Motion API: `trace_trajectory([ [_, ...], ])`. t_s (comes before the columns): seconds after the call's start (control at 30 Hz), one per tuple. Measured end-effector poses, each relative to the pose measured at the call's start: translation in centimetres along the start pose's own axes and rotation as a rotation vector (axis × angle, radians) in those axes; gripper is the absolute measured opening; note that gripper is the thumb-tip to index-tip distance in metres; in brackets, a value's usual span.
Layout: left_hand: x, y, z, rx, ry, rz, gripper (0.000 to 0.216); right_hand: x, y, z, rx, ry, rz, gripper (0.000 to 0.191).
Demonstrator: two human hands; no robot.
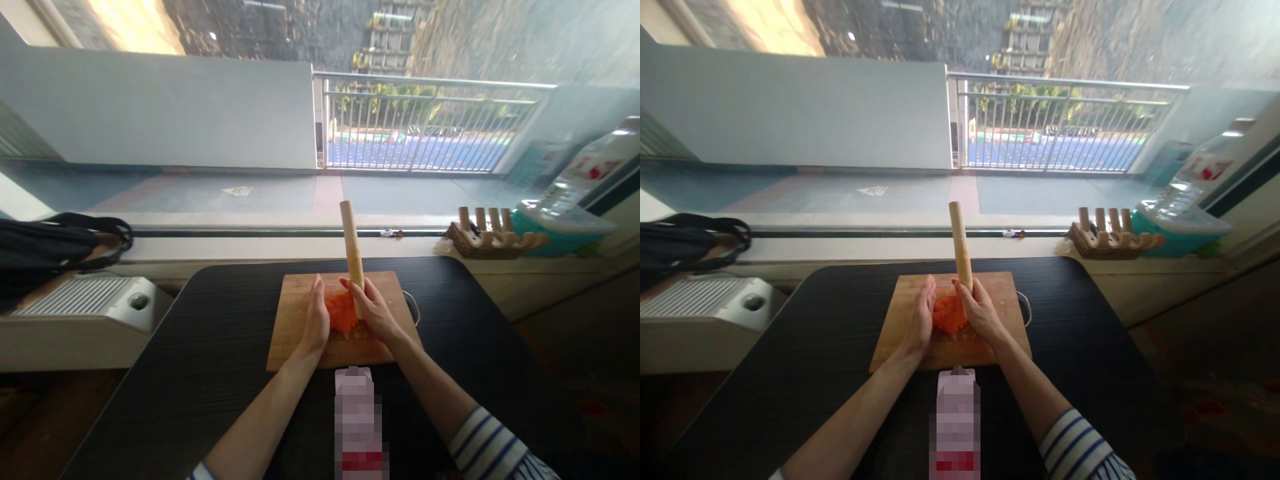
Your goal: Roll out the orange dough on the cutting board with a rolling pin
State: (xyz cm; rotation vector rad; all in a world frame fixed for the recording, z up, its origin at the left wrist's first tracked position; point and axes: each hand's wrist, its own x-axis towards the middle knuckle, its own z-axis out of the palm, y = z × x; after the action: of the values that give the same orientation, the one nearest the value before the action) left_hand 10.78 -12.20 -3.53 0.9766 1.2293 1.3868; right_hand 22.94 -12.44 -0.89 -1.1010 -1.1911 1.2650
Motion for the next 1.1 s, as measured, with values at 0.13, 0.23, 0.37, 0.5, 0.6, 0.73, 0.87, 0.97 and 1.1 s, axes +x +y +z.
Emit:
trace_trajectory([
  [0.13,0.4,0.1,0.0,-0.006,-0.027,0.001,0.051,-0.6,0.3,0.4,-0.043,-0.004,-0.025,0.041],
  [0.23,0.4,0.3,0.0,-0.010,-0.061,0.007,0.053,-1.0,0.4,0.6,-0.062,0.013,-0.035,0.040],
  [0.37,0.6,0.7,-0.1,-0.033,-0.117,0.009,0.054,-1.4,0.8,1.0,-0.071,0.060,-0.037,0.040],
  [0.5,0.7,1.0,0.0,0.034,-0.146,0.027,0.058,-1.5,1.0,1.8,-0.052,0.073,-0.030,0.041],
  [0.6,0.8,1.3,0.1,0.054,-0.159,0.033,0.059,-1.7,0.8,2.0,-0.063,0.097,-0.020,0.041],
  [0.73,1.0,1.5,-0.1,0.011,-0.159,0.013,0.057,-2.3,0.3,1.2,-0.107,0.125,-0.003,0.042],
  [0.87,1.3,1.6,-1.3,0.000,-0.117,0.018,0.054,-2.5,-0.2,-1.1,-0.184,0.166,0.001,0.042],
  [0.97,1.3,2.8,-2.7,0.080,-0.058,0.070,0.054,-2.3,-0.9,-3.9,-0.439,0.112,-0.039,0.037],
  [1.1,0.7,6.2,-4.3,0.411,0.088,0.428,0.053,-1.6,-2.7,-7.0,-0.941,-0.200,-0.209,0.024],
])
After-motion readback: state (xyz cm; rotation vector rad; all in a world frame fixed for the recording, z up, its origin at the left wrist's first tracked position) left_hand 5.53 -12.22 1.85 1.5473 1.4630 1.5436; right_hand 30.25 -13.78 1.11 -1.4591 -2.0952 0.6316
